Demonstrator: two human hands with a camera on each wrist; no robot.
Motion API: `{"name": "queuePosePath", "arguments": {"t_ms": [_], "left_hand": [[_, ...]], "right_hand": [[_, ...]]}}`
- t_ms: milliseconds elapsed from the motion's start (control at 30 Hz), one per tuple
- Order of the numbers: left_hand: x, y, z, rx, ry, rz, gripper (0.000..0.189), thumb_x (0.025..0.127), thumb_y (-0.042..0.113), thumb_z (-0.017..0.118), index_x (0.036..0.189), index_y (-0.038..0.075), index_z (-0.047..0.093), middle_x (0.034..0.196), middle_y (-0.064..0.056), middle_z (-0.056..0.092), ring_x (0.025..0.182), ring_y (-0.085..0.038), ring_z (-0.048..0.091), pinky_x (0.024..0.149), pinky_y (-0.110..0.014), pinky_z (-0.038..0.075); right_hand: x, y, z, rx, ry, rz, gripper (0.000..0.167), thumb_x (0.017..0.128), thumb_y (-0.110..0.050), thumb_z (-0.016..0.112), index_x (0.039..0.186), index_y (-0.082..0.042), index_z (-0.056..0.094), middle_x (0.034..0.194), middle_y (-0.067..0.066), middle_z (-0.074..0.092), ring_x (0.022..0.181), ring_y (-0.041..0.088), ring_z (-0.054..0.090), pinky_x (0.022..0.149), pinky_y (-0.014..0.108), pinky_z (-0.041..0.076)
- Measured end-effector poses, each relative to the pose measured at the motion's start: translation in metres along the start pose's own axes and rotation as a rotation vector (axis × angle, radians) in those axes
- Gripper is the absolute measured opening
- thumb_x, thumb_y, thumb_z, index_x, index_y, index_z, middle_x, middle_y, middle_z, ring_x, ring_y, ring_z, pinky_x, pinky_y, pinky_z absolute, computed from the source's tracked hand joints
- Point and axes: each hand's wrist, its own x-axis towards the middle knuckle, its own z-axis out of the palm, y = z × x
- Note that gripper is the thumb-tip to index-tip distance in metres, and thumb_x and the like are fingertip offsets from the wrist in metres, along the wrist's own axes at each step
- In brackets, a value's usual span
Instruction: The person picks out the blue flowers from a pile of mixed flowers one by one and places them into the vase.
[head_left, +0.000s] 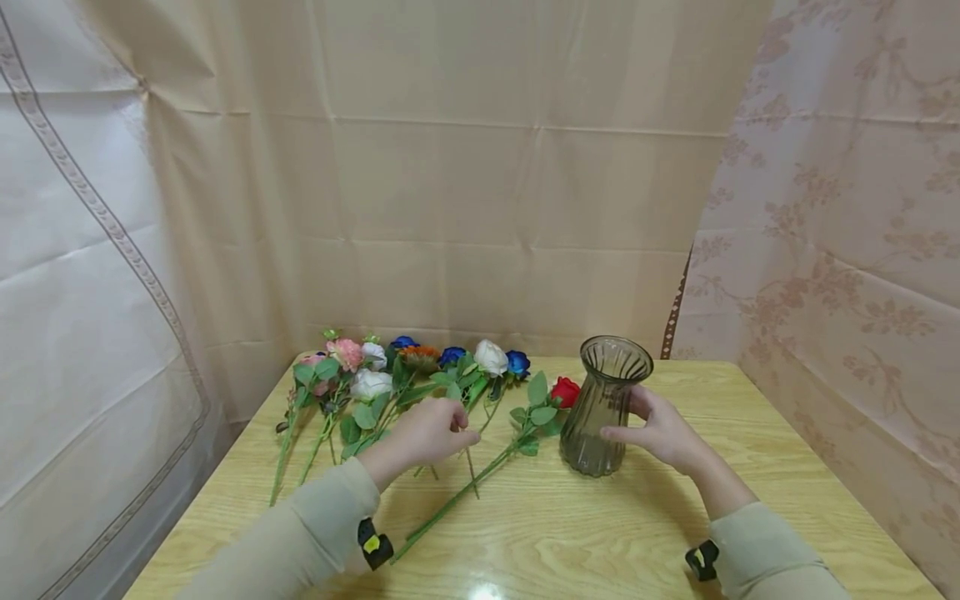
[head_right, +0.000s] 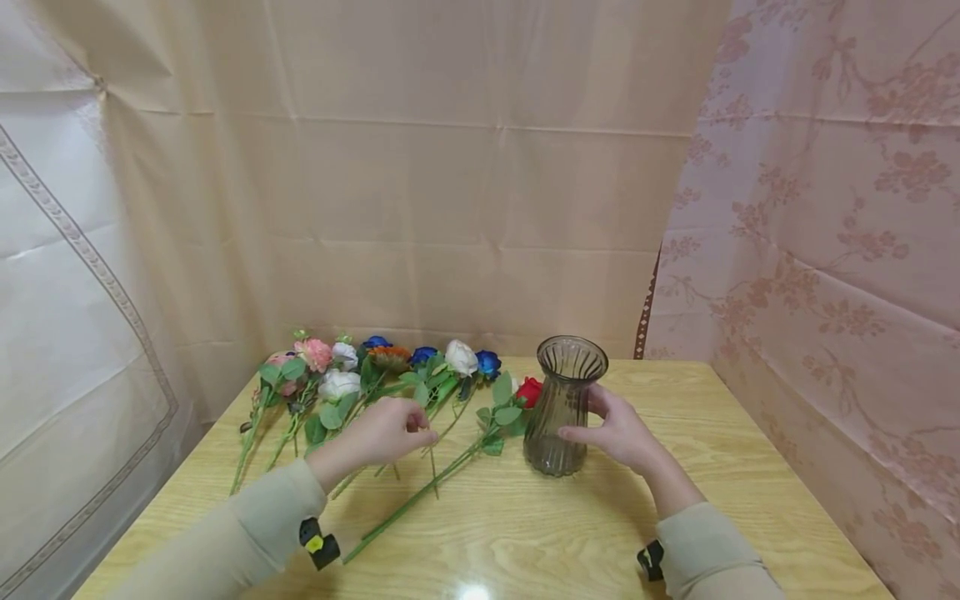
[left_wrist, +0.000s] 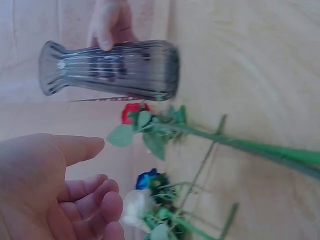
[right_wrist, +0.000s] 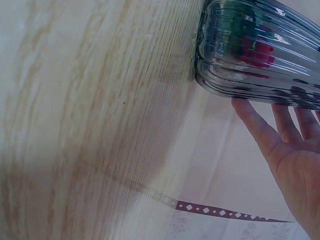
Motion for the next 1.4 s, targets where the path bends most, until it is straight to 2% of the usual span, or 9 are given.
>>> {"name": "queuePosePath", "arguments": {"t_ms": [100,233,400,533,633,867,1100,1400], "left_hand": [[-0.001,0.003,-0.011,0.007,0.023,-0.006,0.025,0.095,0.04,0.073,0.096,0.016,0.069,0.08,0.007,0.063,0.065,-0.01,0.058,0.061,-0.034,0.051],[-0.002,0.006,-0.021,0.021,0.043,-0.009,0.026,0.095,0.041,0.072,0.102,0.016,0.069,0.085,0.006,0.064,0.065,-0.01,0.059,0.06,-0.034,0.051],[-0.003,0.009,-0.033,0.016,0.079,-0.014,0.028,0.095,0.041,0.073,0.107,0.016,0.069,0.087,0.006,0.065,0.067,-0.01,0.06,0.06,-0.034,0.051],[-0.003,0.009,-0.039,0.022,0.132,-0.009,0.031,0.094,0.043,0.074,0.11,0.018,0.069,0.098,0.004,0.066,0.081,-0.013,0.063,0.07,-0.038,0.054],[-0.004,0.007,-0.041,0.016,0.171,-0.006,0.038,0.093,0.044,0.075,0.117,0.016,0.068,0.11,0.002,0.064,0.098,-0.018,0.063,0.082,-0.041,0.054],[-0.005,-0.002,-0.044,0.001,0.207,-0.016,0.05,0.093,0.043,0.075,0.131,0.013,0.062,0.129,-0.006,0.06,0.116,-0.027,0.061,0.092,-0.047,0.053],[-0.003,-0.011,-0.043,0.03,0.209,-0.073,0.063,0.092,0.048,0.074,0.141,0.011,0.056,0.139,-0.011,0.053,0.119,-0.032,0.058,0.092,-0.053,0.052],[0.001,-0.026,-0.032,0.054,0.18,-0.117,0.072,0.093,0.048,0.073,0.149,0.009,0.049,0.145,-0.016,0.05,0.123,-0.038,0.056,0.095,-0.056,0.05]], "right_hand": [[0.001,0.001,0.0,-0.005,0.006,-0.012,0.095,0.086,-0.028,0.085,0.156,0.003,0.03,0.153,0.03,0.04,0.14,0.053,0.035,0.111,0.064,0.03],[0.002,0.002,0.001,-0.01,0.015,-0.037,0.088,0.085,-0.027,0.086,0.153,0.001,0.037,0.147,0.026,0.049,0.138,0.05,0.04,0.112,0.063,0.03],[0.003,0.003,0.002,-0.011,0.015,-0.045,0.086,0.085,-0.026,0.086,0.152,0.0,0.038,0.146,0.025,0.051,0.138,0.05,0.041,0.111,0.063,0.03],[0.002,0.003,0.001,-0.013,0.016,-0.043,0.087,0.085,-0.026,0.086,0.152,0.001,0.038,0.146,0.026,0.051,0.138,0.05,0.041,0.111,0.063,0.031],[0.003,0.003,0.001,-0.014,0.016,-0.046,0.087,0.085,-0.026,0.086,0.152,0.002,0.038,0.145,0.025,0.051,0.137,0.05,0.041,0.111,0.063,0.031],[0.003,0.003,0.001,-0.023,0.017,-0.045,0.088,0.085,-0.027,0.086,0.152,0.002,0.038,0.145,0.026,0.05,0.137,0.051,0.041,0.111,0.063,0.031],[0.004,0.004,0.002,-0.016,0.013,-0.047,0.088,0.085,-0.027,0.086,0.153,0.001,0.037,0.146,0.026,0.05,0.137,0.051,0.041,0.111,0.063,0.031],[0.003,0.004,0.002,0.001,0.012,-0.052,0.085,0.086,-0.024,0.085,0.152,0.001,0.038,0.145,0.026,0.05,0.138,0.051,0.04,0.111,0.064,0.03]]}}
